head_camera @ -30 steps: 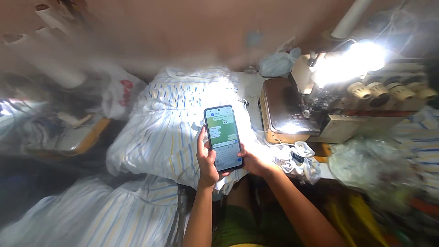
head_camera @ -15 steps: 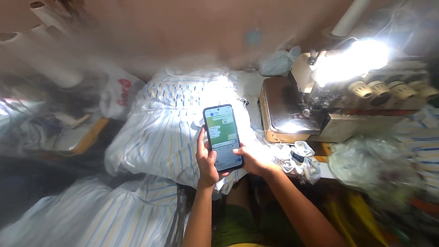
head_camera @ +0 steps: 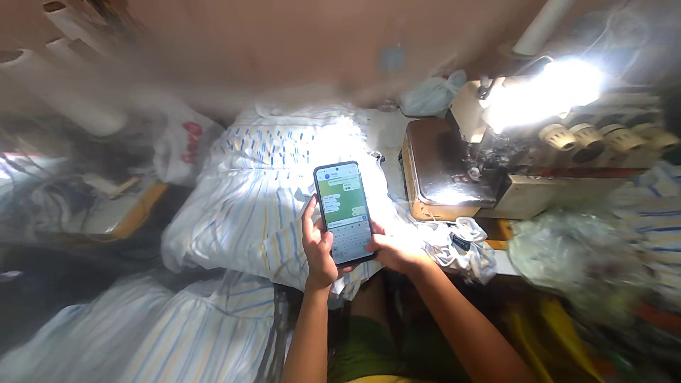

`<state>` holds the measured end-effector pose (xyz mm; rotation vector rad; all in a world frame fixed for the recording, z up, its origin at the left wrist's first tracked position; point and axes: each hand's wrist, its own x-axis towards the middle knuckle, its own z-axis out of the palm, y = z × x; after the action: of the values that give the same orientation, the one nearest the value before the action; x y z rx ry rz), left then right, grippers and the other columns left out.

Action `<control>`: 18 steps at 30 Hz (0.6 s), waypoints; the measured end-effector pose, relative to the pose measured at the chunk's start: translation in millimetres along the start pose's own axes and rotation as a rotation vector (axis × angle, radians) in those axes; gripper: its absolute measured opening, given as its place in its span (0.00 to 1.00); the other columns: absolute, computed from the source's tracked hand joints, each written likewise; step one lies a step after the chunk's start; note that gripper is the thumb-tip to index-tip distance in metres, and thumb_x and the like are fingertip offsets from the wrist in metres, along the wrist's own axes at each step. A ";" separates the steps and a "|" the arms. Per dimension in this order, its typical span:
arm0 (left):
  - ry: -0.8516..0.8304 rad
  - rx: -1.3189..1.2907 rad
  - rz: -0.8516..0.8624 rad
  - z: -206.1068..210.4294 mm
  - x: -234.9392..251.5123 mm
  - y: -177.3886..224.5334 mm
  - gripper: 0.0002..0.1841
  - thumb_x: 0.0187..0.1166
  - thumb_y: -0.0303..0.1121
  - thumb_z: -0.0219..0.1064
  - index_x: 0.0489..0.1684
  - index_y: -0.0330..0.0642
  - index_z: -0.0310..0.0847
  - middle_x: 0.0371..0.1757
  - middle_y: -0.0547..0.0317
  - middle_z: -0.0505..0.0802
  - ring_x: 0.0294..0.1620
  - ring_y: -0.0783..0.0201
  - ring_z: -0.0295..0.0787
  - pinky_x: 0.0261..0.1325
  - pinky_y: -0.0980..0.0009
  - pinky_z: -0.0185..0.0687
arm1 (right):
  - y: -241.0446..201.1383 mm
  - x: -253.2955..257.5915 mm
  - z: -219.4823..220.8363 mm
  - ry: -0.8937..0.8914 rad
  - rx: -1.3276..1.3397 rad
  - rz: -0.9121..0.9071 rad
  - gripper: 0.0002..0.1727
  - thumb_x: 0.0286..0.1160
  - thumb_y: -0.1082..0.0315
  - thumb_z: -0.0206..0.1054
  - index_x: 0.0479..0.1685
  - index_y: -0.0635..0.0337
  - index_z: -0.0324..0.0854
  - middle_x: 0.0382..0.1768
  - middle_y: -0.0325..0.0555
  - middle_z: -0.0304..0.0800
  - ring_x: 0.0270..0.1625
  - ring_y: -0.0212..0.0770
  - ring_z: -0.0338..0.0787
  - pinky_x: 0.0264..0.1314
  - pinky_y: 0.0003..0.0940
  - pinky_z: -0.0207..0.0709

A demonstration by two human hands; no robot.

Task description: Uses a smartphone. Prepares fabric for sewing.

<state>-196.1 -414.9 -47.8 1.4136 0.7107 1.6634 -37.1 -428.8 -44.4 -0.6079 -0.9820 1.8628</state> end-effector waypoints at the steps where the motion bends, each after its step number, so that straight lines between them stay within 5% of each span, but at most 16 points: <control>1: 0.001 0.000 0.004 -0.1 0.1 -0.4 0.50 0.74 0.55 0.63 0.82 0.20 0.42 0.51 0.72 0.95 0.51 0.78 0.93 0.57 0.74 0.91 | -0.8 -0.6 1.4 0.008 -0.011 0.003 0.33 0.63 0.79 0.55 0.75 0.56 0.59 0.55 0.37 0.90 0.55 0.35 0.93 0.54 0.37 0.91; 18: -0.013 0.002 0.021 0.1 0.2 -0.6 0.47 0.77 0.51 0.61 0.82 0.20 0.41 0.53 0.71 0.94 0.51 0.77 0.93 0.57 0.75 0.91 | -0.7 0.1 4.0 -0.022 -0.037 -0.021 0.30 0.70 0.76 0.61 0.74 0.56 0.59 0.54 0.37 0.92 0.52 0.37 0.95 0.53 0.37 0.92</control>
<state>-195.8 -414.5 -48.2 1.4367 0.6931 1.6684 -39.8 -430.0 -41.6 -0.5983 -1.0354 1.8401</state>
